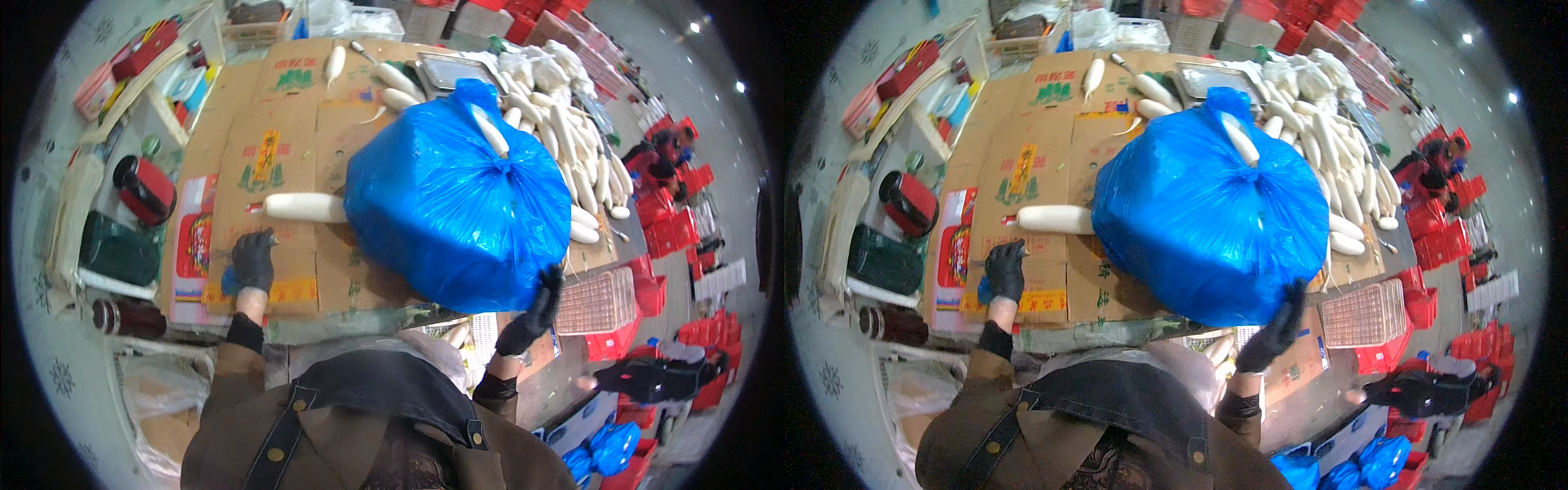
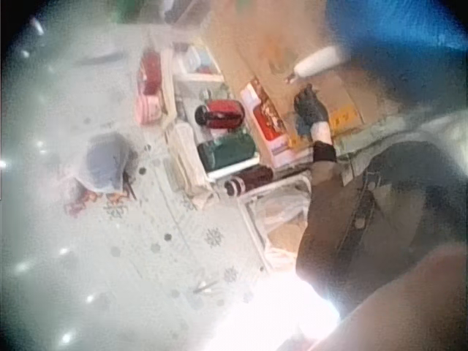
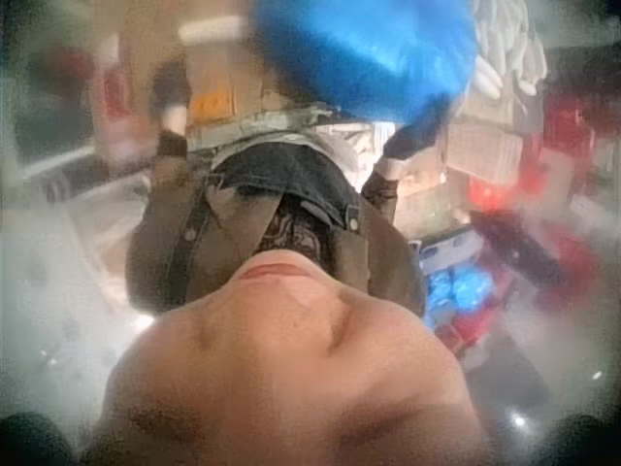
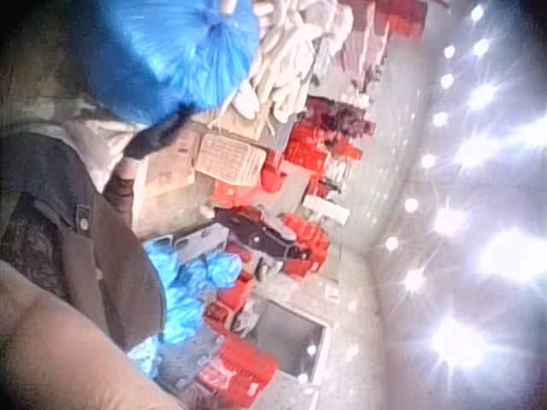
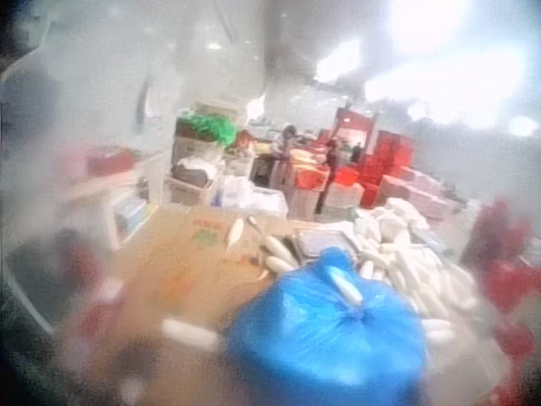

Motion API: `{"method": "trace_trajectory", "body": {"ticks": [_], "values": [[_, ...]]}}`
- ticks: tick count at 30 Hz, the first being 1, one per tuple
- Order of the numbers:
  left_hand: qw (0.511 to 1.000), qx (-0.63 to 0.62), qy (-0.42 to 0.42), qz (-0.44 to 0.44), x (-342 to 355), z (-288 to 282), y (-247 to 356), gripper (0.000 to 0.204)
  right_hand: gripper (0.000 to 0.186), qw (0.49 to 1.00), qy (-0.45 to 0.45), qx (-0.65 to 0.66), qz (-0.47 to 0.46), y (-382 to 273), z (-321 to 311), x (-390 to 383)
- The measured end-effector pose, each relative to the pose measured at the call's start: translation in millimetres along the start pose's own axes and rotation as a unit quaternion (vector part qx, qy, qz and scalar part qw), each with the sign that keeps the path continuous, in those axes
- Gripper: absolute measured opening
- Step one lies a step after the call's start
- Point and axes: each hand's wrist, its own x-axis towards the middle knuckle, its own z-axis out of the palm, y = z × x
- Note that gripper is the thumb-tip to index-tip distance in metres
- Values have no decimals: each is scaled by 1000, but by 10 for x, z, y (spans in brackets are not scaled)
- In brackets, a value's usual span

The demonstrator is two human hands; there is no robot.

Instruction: The person repeatedly takes white radishes from blue plastic bags, uses a knife to peel the skin, and places the peeled radishes into a white basket or on a cardboard surface. The process continues with multiple radishes throughout the clip.

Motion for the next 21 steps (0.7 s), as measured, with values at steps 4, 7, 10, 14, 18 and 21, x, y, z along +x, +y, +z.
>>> {"method": "trace_trajectory", "body": {"ticks": [4,7,10,14,18,21], "values": [[943,-143,230,194,144,-573,906,26,37,926,-311,127,175,-292,509,-452],[893,-185,214,350,74,-908,1524,21,36,707,-510,354,339,-302,910,-569],[837,-189,199,473,-8,-1088,1902,28,44,813,-572,82,-70,-323,920,-419],[850,-251,133,443,201,-940,1955,49,41,780,-477,311,259,-388,1006,-53],[933,-170,48,313,938,-324,1346,64,44,858,-254,312,321,-308,1027,452],[955,32,-231,183,1230,109,805,93,46,860,-143,346,347,-213,1033,641]]}}
